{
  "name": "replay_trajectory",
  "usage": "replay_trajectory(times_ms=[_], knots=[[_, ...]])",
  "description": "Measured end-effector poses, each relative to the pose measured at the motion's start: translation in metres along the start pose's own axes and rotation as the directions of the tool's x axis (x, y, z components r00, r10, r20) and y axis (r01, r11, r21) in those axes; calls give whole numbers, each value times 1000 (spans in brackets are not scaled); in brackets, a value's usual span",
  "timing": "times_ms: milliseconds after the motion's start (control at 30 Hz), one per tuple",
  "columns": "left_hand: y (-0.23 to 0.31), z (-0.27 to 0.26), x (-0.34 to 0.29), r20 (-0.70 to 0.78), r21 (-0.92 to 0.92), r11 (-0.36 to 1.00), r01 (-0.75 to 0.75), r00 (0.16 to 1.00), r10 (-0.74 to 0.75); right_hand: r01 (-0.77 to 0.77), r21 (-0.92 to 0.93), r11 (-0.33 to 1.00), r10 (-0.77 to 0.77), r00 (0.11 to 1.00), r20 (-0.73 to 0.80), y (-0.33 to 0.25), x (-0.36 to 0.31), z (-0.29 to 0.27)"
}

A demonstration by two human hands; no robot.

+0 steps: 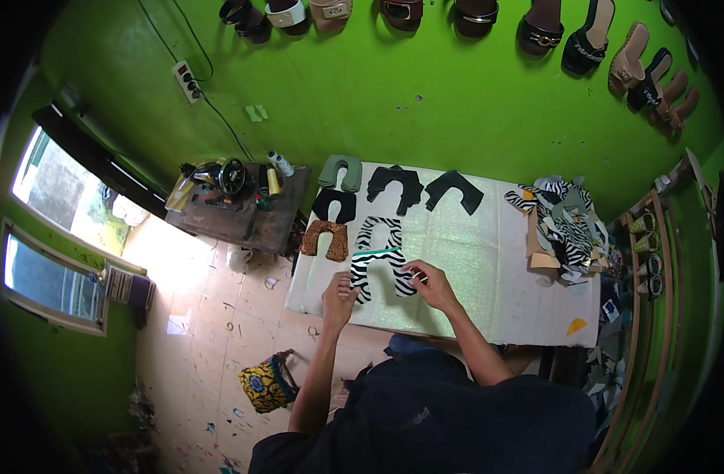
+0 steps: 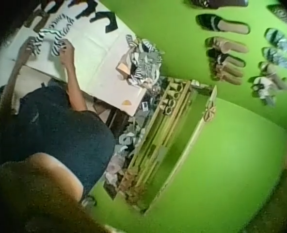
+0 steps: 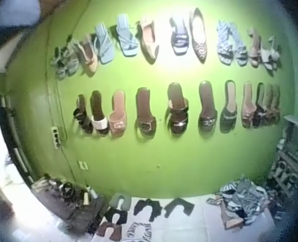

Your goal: Sorting and organizing various cut leather shoe upper components on a workbench.

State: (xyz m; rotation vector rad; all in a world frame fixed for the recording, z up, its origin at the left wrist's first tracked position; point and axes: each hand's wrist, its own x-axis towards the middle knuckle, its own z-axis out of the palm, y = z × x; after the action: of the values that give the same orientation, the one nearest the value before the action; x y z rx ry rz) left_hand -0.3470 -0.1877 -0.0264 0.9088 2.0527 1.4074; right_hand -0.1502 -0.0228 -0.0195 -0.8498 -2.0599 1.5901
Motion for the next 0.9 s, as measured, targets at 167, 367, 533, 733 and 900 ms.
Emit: replay_trajectory(times_ms=[167, 367, 533, 733, 900], knots=[[-13, -2, 41, 34, 47, 999, -17, 999, 15, 23, -70, 997, -24, 1000, -6, 9, 36, 7], [-34, -4, 85, 104, 127, 989, -75, 993, 61, -48, -87, 995, 52, 997, 49, 11, 69, 9], [-56, 1, 116, 180, 113, 978, -175, 972, 153, -128, -100, 987, 129, 992, -3, 20, 88, 14], [-65, 9, 168, 314, 151, 977, -149, 945, 96, -182, -114, 977, 171, 981, -96, 23, 113, 24], [-70, 11, 205, 414, 149, 966, -213, 900, 135, -267, -165, 950, 240, 956, -166, 19, 133, 37]])
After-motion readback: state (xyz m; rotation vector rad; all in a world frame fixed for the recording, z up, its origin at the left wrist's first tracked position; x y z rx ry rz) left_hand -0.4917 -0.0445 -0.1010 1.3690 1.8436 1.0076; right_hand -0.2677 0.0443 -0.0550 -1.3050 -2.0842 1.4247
